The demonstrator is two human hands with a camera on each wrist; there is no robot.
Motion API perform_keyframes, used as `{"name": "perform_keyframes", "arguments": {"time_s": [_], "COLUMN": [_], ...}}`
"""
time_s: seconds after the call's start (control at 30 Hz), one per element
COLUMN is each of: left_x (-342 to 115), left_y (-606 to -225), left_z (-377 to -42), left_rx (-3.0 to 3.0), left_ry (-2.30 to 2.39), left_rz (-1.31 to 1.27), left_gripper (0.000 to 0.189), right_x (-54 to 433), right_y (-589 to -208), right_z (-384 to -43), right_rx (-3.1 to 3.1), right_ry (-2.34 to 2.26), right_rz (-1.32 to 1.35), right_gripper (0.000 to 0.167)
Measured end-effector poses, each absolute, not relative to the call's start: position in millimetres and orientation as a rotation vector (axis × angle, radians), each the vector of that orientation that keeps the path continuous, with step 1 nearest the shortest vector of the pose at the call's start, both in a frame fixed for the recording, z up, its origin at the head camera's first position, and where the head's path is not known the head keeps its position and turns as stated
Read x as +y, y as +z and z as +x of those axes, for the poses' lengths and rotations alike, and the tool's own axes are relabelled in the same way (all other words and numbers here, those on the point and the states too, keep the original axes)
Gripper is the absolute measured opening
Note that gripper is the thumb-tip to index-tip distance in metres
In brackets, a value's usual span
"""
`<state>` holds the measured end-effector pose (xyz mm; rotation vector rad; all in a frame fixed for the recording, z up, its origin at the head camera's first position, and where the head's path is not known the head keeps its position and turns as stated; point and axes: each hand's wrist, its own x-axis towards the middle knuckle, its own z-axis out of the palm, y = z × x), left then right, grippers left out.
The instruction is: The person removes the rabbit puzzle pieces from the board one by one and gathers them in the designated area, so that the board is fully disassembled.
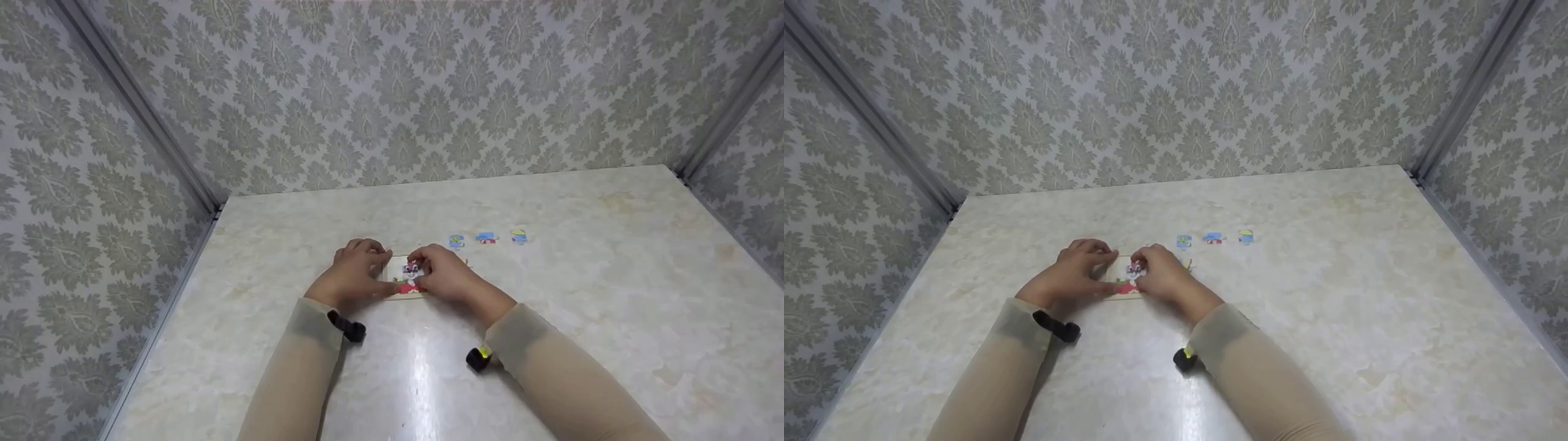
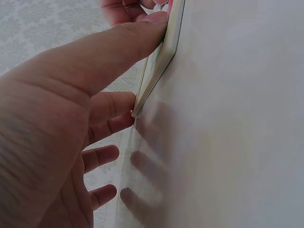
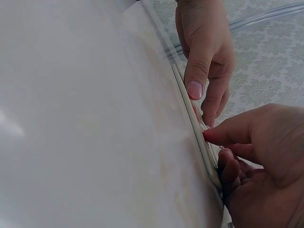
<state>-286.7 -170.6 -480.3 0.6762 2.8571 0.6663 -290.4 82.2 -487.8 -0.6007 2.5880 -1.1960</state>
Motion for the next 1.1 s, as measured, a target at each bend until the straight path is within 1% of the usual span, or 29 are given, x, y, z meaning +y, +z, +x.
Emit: {"name": "perform_keyframes", "arguments": {"time_s": [0.53,0.77,0.93,1.1], "left_x": [-171.9,-173.1,-170.5,-167.0], "left_y": [-480.2,-478.4,-480.3,-481.6], "left_z": [-287.9,-285.6,-286.8,-287.8], "left_rx": [2.845,2.851,2.855,2.862], "left_ry": [0.67,0.686,0.675,0.657], "left_rz": [0.669,0.633,0.59,0.579], "left_gripper": [0.088,0.089,0.089,0.087], "right_x": [87.6,94.3,105.3,128.6], "right_y": [-485.6,-478.4,-471.6,-463.9], "right_z": [-294.8,-296.1,-294.9,-293.8], "right_rx": [2.483,2.391,2.434,2.511], "right_ry": [-1.284,-1.327,-1.316,-1.273], "right_rz": [-0.552,-0.59,-0.603,-0.65], "right_gripper": [0.046,0.045,0.047,0.051]}}
